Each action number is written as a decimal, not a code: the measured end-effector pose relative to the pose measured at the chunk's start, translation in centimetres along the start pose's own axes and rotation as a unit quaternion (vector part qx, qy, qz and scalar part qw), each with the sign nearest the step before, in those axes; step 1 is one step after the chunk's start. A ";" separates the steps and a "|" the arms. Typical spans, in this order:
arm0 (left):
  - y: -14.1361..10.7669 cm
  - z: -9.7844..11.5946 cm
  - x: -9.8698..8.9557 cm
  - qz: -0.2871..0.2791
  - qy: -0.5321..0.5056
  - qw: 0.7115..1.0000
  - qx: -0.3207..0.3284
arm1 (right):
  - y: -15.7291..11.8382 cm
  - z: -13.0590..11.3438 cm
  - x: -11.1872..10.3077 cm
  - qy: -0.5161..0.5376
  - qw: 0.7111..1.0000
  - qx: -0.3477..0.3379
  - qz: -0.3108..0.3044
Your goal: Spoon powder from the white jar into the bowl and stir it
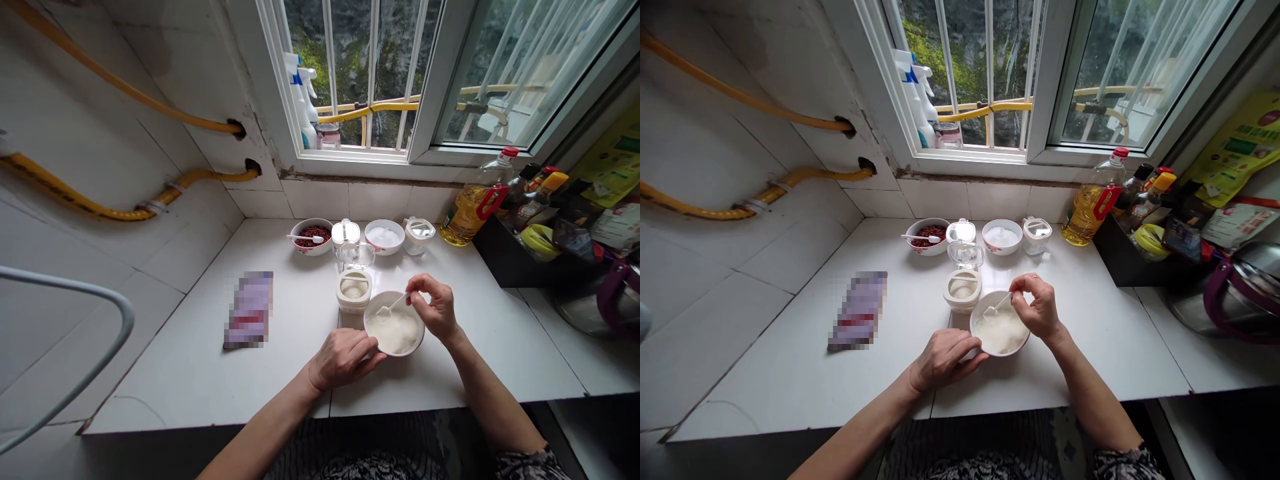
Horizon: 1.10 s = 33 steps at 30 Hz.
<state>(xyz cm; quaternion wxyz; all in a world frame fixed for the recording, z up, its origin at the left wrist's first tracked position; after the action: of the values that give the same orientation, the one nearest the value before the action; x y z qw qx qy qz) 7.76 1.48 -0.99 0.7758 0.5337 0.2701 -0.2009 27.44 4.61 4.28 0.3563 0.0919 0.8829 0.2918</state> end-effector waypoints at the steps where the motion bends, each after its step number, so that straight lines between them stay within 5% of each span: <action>1: 0.0 0.0 0.0 0.000 0.002 1.000 -0.001 | 0.1 -0.1 0.2 -0.021 1.000 -0.018 -0.013; 5: 0.1 0.1 0.0 0.001 0.007 1.000 0.000 | 0.2 -0.4 1.5 -0.070 0.991 -0.073 -0.086; 9: 0.1 0.1 -0.1 0.001 0.007 1.000 0.000 | 0.1 -0.3 2.1 -0.056 0.989 -0.042 -0.127; 20: -0.1 -0.1 0.2 0.003 -0.008 1.000 0.005 | 0.7 1.6 1.2 0.175 0.952 0.228 -0.101; 33: 0.1 0.0 0.0 0.004 -0.004 1.000 0.003 | 0.7 1.9 1.4 0.275 0.922 0.268 -0.041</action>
<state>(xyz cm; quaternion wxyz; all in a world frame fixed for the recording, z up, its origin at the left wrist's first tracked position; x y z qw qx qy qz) 7.79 1.54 -0.92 0.7759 0.5365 0.2641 -0.2010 27.65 6.59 2.82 0.0729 0.0643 0.9943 0.0429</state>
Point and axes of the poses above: each hand's wrist, its own y-axis towards the middle knuckle, its own x-axis out of the palm, z = x × y, the point moved 3 cm from there along y, towards the middle knuckle, and after that the axes turned 12 degrees about -y, right-handed, at the moved point
